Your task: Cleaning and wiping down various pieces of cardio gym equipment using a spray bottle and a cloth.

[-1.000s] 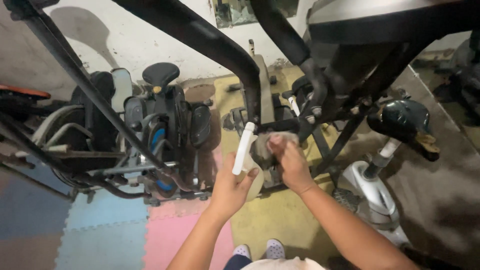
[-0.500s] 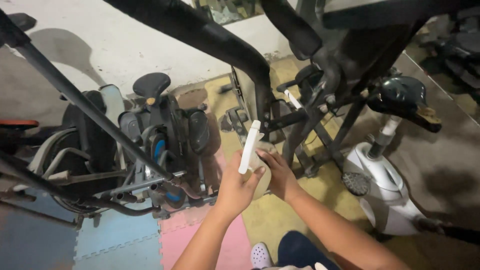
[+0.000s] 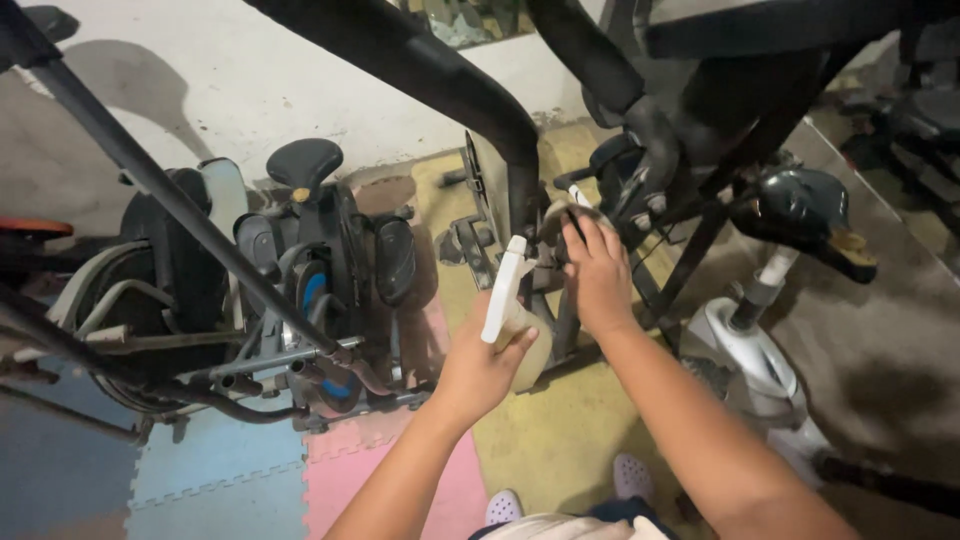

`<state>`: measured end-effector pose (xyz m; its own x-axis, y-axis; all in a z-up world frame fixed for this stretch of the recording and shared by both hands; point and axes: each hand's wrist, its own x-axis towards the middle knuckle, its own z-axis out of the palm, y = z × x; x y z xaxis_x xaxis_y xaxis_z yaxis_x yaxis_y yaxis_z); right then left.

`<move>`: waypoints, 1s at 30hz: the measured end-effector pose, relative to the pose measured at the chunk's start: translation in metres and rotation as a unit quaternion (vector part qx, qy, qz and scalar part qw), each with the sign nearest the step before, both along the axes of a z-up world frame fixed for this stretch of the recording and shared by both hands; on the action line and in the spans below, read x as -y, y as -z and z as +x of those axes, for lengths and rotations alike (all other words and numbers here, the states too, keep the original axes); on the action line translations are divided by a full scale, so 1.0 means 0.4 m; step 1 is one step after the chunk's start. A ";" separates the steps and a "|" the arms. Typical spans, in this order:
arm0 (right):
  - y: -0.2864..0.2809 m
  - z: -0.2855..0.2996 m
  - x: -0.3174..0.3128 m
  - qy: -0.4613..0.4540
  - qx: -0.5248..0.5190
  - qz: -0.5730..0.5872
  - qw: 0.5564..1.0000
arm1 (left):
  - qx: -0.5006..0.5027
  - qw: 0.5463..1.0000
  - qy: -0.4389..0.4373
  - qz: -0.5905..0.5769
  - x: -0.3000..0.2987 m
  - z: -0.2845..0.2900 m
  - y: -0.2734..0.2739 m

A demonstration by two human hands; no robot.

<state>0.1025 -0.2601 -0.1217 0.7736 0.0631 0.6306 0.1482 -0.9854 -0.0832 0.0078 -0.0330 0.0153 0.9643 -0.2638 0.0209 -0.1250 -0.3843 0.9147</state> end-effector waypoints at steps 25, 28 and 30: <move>-0.074 -0.138 0.178 -0.229 0.049 0.012 0.972 | -0.055 0.994 -0.091 0.038 0.269 -0.068 0.016; -0.128 -0.061 0.127 -0.243 0.129 0.001 0.961 | -0.053 0.991 -0.121 0.034 0.271 -0.062 0.006; -0.112 -0.027 0.098 -0.127 0.159 -0.080 0.976 | -0.039 0.988 -0.147 0.032 0.260 -0.054 0.012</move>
